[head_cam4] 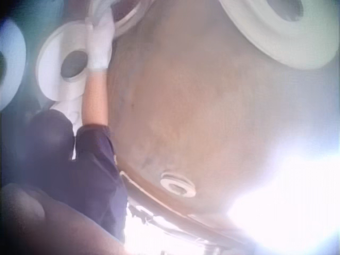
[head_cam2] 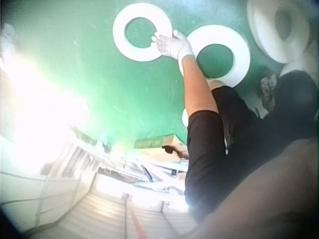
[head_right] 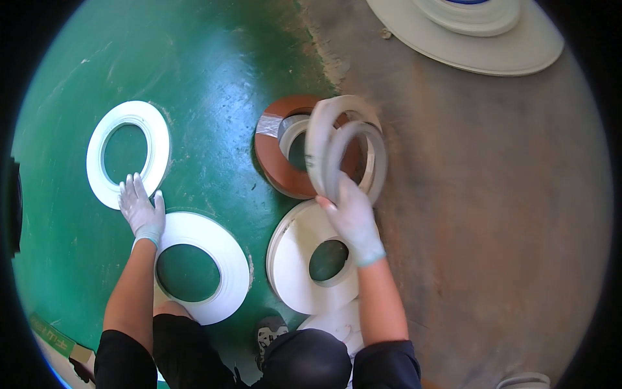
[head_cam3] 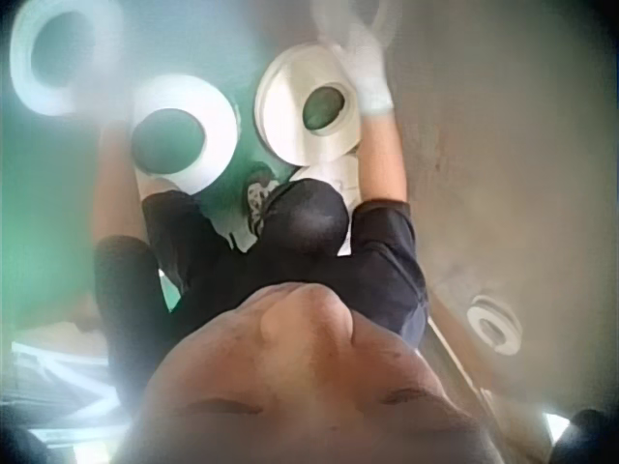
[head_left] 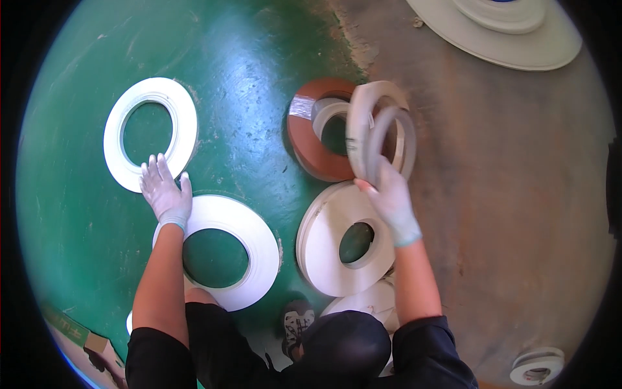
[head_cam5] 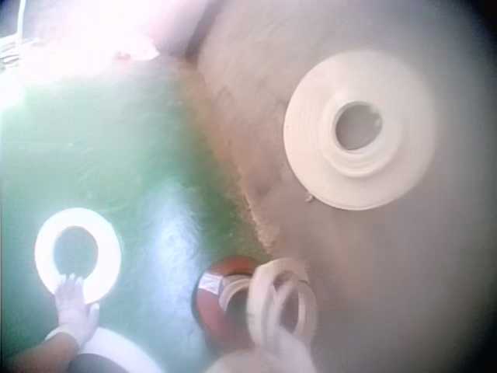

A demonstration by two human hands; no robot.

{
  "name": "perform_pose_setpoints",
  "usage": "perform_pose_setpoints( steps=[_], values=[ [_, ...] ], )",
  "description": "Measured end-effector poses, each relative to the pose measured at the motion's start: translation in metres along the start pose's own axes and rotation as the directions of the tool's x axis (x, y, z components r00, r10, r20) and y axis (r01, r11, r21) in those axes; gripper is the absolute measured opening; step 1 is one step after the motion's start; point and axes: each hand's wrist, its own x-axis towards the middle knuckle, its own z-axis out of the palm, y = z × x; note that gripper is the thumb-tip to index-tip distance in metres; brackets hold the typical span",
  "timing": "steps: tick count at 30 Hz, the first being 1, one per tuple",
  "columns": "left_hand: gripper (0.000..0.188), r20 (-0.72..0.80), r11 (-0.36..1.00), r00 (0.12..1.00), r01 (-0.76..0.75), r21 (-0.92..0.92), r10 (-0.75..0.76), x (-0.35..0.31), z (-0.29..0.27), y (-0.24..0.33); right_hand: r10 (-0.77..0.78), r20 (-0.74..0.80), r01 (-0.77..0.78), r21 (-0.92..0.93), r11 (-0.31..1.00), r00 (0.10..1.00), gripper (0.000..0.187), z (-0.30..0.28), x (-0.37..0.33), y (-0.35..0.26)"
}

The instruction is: The person picks up a wooden panel from a stack, places it onto a processing machine, and then collects various rolls of edging material from the floor, organizing them into a pile.

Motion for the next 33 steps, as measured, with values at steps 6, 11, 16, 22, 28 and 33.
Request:
perform_pose_setpoints(
  steps=[6, 11, 16, 22, 28, 33],
  values=[
    [0.079, -0.008, 0.999, 1.0, -0.013, -0.031, 0.013, 0.0, 0.0, 0.003, -0.129, -0.047, 0.1, -0.403, 0.91, 0.991, 0.057, 0.081, 0.034, 0.027],
    [0.081, -0.007, 1.0, 1.0, -0.023, -0.018, 0.023, 0.001, 0.007, -0.004, -0.053, 0.162, 0.109, -0.361, 0.926, 0.985, 0.067, 0.063, 0.047, 0.019],
    [0.081, -0.004, 0.999, 1.0, -0.02, -0.034, 0.02, 0.002, 0.007, -0.008, -0.219, 0.023, 0.219, -0.199, 0.955, 0.975, 0.072, 0.021, 0.077, 0.007],
    [0.082, 0.056, 0.998, 0.998, 0.01, -0.065, -0.007, 0.008, -0.007, -0.001, -0.056, -0.336, -0.059, -0.322, 0.945, 0.94, 0.079, 0.054, 0.006, 0.059],
    [0.083, 0.033, 0.996, 0.999, -0.016, -0.092, 0.019, 0.01, -0.012, 0.009, 0.486, -0.373, -0.61, -0.401, 0.683, 0.79, 0.082, 0.165, -0.086, 0.11],
    [0.086, 0.092, 0.999, 0.996, 0.018, -0.046, -0.014, 0.006, -0.018, 0.016, 0.629, -0.329, -0.701, -0.18, 0.69, 0.704, 0.084, 0.147, -0.074, 0.08]
  ],
)
